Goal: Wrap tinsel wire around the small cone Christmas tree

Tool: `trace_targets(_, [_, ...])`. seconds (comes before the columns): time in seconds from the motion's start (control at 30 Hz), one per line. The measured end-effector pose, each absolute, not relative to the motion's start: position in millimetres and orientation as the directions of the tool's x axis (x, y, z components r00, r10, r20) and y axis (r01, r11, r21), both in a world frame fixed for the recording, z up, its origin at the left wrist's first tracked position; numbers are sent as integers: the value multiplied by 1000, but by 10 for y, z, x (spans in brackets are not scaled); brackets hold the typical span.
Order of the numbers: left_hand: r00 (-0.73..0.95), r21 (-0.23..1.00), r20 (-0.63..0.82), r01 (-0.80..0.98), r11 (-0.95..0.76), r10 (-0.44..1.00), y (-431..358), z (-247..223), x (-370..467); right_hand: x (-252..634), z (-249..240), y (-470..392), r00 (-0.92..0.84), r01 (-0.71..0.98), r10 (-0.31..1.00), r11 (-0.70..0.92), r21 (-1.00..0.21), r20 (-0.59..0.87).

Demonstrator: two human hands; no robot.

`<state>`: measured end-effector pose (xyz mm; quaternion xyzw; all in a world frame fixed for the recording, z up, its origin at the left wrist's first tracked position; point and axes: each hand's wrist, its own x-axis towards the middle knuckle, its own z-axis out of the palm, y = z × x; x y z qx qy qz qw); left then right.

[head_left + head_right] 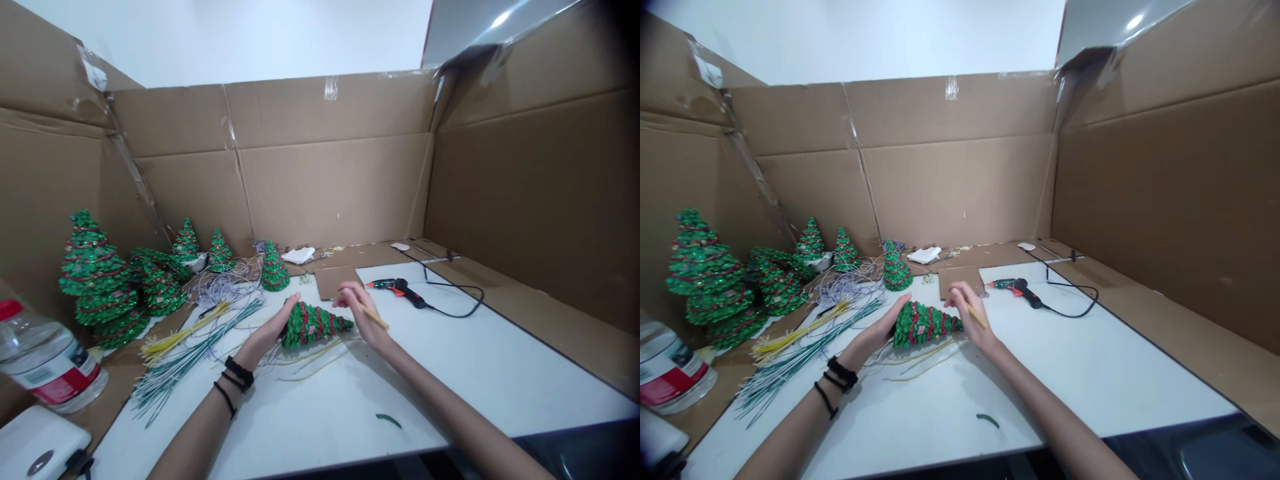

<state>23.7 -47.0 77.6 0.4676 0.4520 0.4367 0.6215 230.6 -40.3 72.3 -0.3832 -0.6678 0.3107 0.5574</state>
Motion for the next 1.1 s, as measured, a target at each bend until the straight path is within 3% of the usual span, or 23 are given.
trace_targets(0.1, [228,982,-137,-96,162,964,-487,830,232,2374,680,-340,-408,329,792,591,-736,454])
trace_targets(0.2, [254,979,-176,-55,196,951,-498,885,244,2424,628,-301,-573,372,735,627,-685,362])
trace_targets(0.43, [218,973,-213,141,185,953,-452,960,233,2399,601,-293,-536,408,792,547,-731,293])
trace_targets(0.67, [160,855,-61,518,-31,985,-237,856,0,2365,492,-204,-460,324,820,512,-795,341])
trace_targets(0.77, [108,699,42,707,-106,993,-209,889,-108,2385,416,-132,-411,347,832,521,-780,373])
trace_targets(0.9, [23,320,192,944,-84,981,-234,966,-199,2410,377,-88,-392,312,846,492,-813,361])
trace_targets(1.0, [21,88,288,995,-48,957,-226,956,-274,2412,384,-88,-416,236,842,465,-853,344])
trace_targets(1.1, [34,-70,370,997,-8,928,-169,869,-408,2417,382,-77,-407,264,841,481,-836,356])
